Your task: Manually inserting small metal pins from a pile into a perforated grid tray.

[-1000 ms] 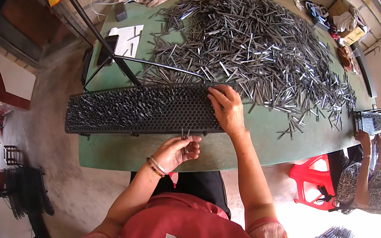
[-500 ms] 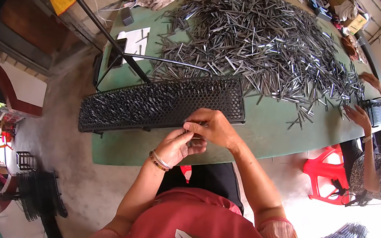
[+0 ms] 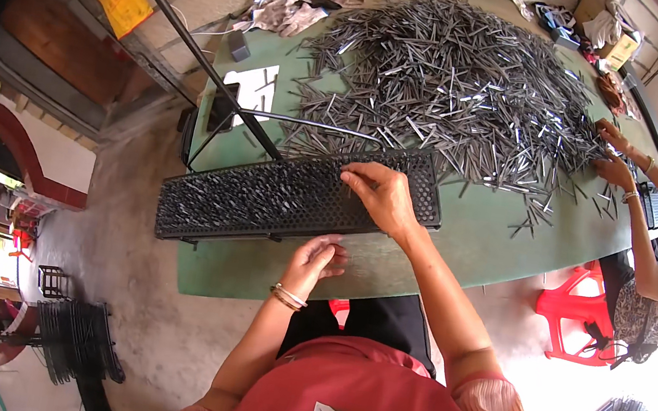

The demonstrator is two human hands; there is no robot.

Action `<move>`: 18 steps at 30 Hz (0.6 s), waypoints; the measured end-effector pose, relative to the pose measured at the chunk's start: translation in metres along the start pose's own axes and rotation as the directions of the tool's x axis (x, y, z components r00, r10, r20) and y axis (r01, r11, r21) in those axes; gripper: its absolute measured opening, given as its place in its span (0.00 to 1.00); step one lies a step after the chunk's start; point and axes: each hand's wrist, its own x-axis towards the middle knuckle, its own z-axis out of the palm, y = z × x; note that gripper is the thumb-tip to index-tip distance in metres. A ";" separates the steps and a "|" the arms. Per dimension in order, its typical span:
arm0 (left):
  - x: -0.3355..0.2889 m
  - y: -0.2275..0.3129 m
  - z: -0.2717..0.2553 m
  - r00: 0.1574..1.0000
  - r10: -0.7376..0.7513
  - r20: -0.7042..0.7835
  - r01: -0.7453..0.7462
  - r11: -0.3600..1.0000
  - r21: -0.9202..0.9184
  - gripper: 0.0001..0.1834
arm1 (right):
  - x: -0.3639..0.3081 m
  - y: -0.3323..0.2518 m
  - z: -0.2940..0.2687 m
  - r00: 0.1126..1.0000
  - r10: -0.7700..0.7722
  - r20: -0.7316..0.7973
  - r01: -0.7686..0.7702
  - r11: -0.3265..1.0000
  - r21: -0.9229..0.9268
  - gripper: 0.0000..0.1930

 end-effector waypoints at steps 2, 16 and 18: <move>0.003 -0.014 -0.007 0.963 0.203 -0.174 -0.113 0.898 0.425 0.12 | 0.013 0.001 0.005 0.988 -0.151 -0.031 0.145 0.980 -0.136 0.10; 0.007 -0.034 -0.023 0.835 0.518 -0.184 -0.306 0.716 0.628 0.06 | 0.022 0.014 0.021 0.978 -0.205 -0.034 0.192 0.953 -0.235 0.10; 0.008 -0.035 -0.022 0.829 0.523 -0.197 -0.314 0.728 0.609 0.04 | 0.022 0.015 0.020 0.976 -0.215 -0.030 0.201 0.947 -0.250 0.09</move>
